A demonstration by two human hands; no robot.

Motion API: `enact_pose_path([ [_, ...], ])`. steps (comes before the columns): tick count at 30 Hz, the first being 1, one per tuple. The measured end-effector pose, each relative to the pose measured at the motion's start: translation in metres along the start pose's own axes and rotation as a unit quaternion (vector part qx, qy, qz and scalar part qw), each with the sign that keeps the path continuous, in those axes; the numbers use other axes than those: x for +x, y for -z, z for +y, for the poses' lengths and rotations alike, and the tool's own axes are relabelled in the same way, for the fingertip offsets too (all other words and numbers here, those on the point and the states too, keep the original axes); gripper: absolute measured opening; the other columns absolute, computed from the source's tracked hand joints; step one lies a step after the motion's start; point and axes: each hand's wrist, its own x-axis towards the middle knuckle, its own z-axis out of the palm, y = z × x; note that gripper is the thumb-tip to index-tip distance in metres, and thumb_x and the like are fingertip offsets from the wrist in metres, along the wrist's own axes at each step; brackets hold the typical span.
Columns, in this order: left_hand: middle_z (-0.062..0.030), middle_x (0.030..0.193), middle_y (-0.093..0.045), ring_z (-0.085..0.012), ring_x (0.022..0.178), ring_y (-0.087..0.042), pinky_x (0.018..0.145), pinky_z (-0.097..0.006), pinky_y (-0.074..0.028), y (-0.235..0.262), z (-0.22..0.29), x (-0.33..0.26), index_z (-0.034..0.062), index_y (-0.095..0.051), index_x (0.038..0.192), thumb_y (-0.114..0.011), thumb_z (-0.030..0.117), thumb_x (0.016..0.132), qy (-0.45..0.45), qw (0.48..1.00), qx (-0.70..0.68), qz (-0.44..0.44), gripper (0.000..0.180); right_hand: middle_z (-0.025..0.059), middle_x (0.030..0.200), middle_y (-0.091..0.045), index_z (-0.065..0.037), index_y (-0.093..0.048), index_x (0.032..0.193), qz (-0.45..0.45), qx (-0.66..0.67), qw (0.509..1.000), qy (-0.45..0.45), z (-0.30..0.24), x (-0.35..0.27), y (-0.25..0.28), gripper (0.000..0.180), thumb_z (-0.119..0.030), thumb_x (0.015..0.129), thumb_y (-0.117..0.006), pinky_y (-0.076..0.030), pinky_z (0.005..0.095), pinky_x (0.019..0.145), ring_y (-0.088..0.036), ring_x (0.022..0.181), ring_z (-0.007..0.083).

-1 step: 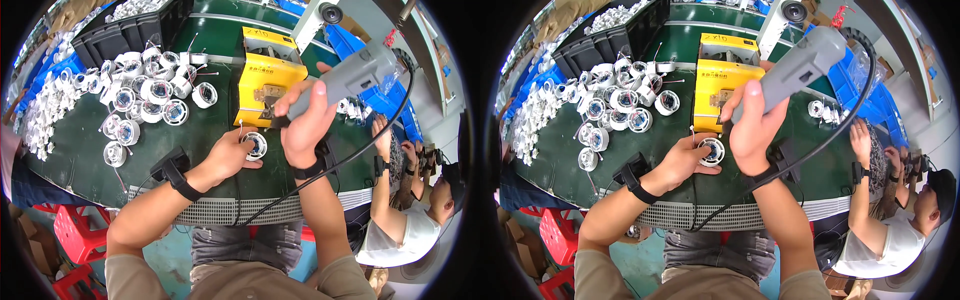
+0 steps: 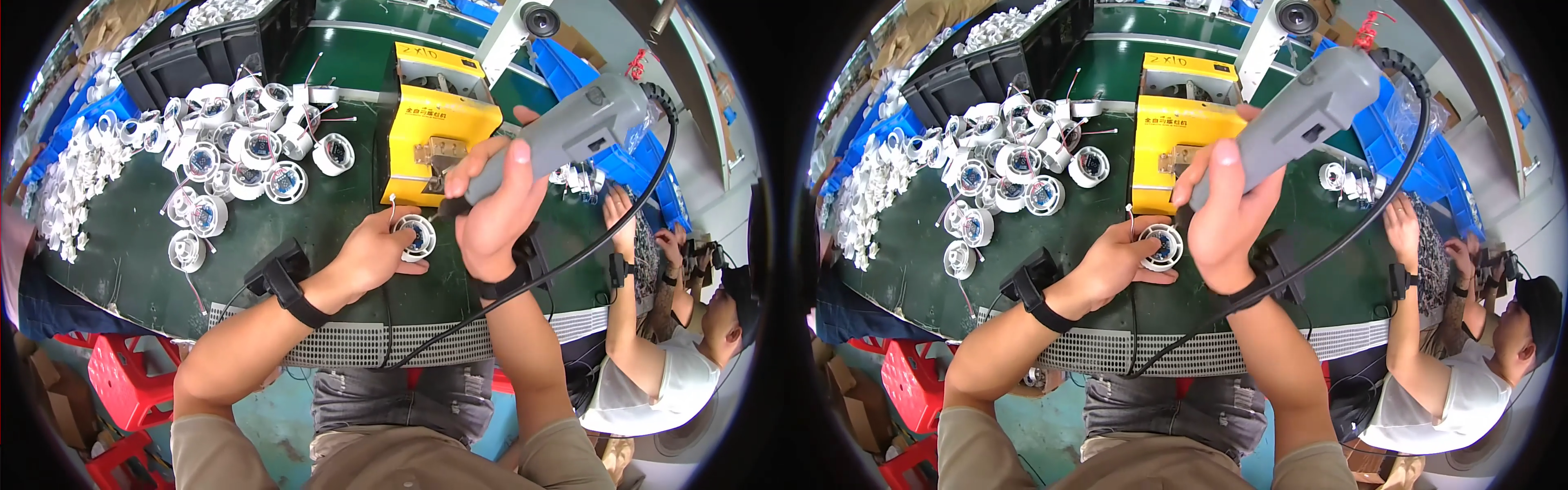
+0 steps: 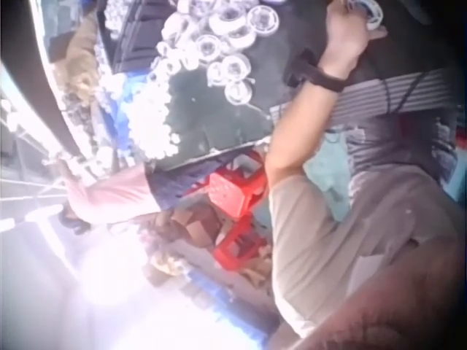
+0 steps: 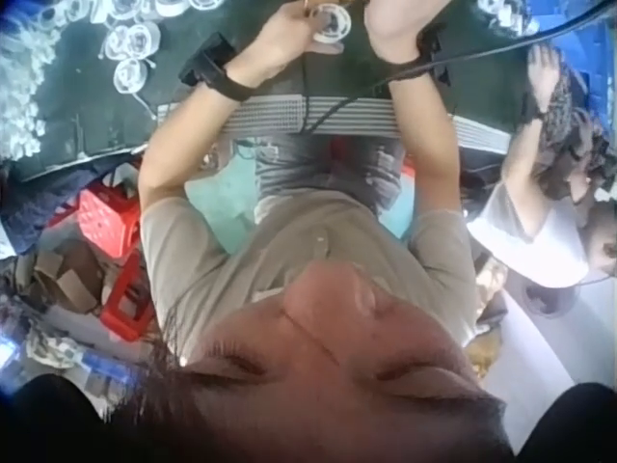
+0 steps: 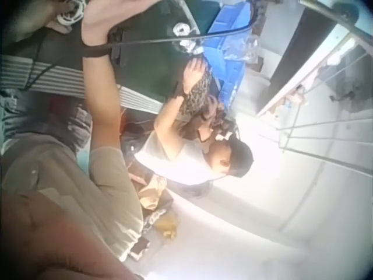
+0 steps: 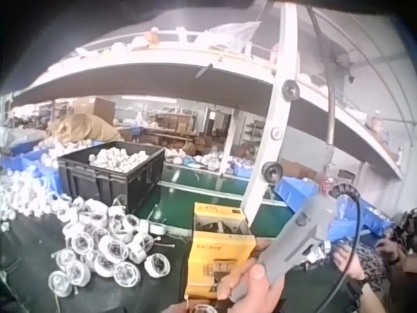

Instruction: The person assembles electronic components by hand, inserting a circuit board into a plastic housing, threading wires through the casing, and securing the assembly with a power screwdriver. This process is repeated for several units, which are then placed back onto the work surface.

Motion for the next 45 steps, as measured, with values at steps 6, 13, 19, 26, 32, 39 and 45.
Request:
enact_pose_path([
  [6,-0.0123,0.117,-0.054,-0.0231,0.097,-0.063,0.083,-0.036,-0.058,-0.004,0.007,-0.004,-0.0063,-0.043,0.13,-0.043,0.007,0.096,-0.009,1.0,0.012,-0.014,0.036,0.0069,0.06,-0.048,0.001,-0.033,0.125,-0.028,-0.006,0.999,-0.033,0.0,-0.02,0.002,0.048,-0.034,0.094,-0.046,-0.043,0.0265,0.043,-0.048,0.044,0.0141],
  [13,-0.0131,0.114,-0.055,-0.0225,0.094,-0.062,0.078,-0.034,-0.06,-0.006,0.008,-0.004,-0.0068,-0.047,0.126,-0.043,0.004,0.093,-0.006,1.0,0.0,-0.001,0.034,0.0066,0.06,-0.049,-0.001,-0.033,0.126,-0.034,-0.005,0.998,-0.059,0.004,-0.022,0.003,0.049,-0.035,0.094,-0.047,-0.044,0.0268,0.044,-0.049,0.045,0.0138],
  [19,-0.0119,0.115,-0.053,-0.0217,0.102,-0.06,0.084,-0.037,-0.058,-0.006,0.01,-0.005,-0.008,-0.044,0.126,-0.043,0.005,0.095,-0.009,1.0,0.019,-0.009,0.034,0.0073,0.061,-0.049,-0.001,-0.033,0.127,-0.026,0.009,0.997,-0.067,0.0,-0.022,0.001,0.05,-0.036,0.095,-0.045,-0.044,0.0273,0.045,-0.048,0.045,0.0144],
  [26,-0.0122,0.116,-0.052,-0.0219,0.101,-0.06,0.085,-0.037,-0.058,-0.009,0.013,-0.008,-0.0086,-0.043,0.127,-0.042,0.004,0.095,-0.006,1.0,0.027,0.001,0.034,0.0073,0.061,-0.049,-0.001,-0.033,0.127,-0.036,-0.005,0.997,-0.067,0.006,-0.024,0.003,0.048,-0.035,0.095,-0.044,-0.044,0.0278,0.045,-0.047,0.045,0.0145],
  [32,-0.0142,0.116,-0.055,-0.0238,0.095,-0.063,0.079,-0.034,-0.06,-0.008,0.009,-0.006,-0.0073,-0.048,0.124,-0.042,0.003,0.093,-0.008,1.0,0.013,0.018,0.033,0.0074,0.061,-0.049,-0.001,-0.035,0.123,-0.041,0.002,0.996,-0.077,0.007,-0.024,0.003,0.046,-0.036,0.095,-0.044,-0.043,0.0278,0.045,-0.047,0.045,0.0145],
  [39,-0.0132,0.117,-0.054,-0.0236,0.099,-0.061,0.08,-0.035,-0.059,-0.01,0.009,0.0,-0.0065,-0.047,0.124,-0.045,0.005,0.094,-0.014,1.0,0.002,0.0,0.033,0.0071,0.061,-0.05,0.001,-0.036,0.121,-0.102,0.021,0.993,-0.047,0.012,-0.024,0.011,0.049,-0.04,0.094,-0.046,-0.042,0.0257,0.046,-0.048,0.046,0.0134],
  [45,-0.0093,0.097,-0.063,-0.0182,0.073,-0.066,0.064,-0.029,-0.057,0.015,0.041,-0.019,-0.0028,-0.052,0.118,-0.048,0.008,0.091,0.027,0.967,0.249,-0.033,0.029,0.0101,0.08,-0.057,0.001,-0.035,0.129,-0.203,0.08,0.972,-0.091,0.016,-0.022,0.028,0.072,-0.059,0.09,-0.048,-0.048,0.0293,0.064,-0.058,0.068,0.0164],
])
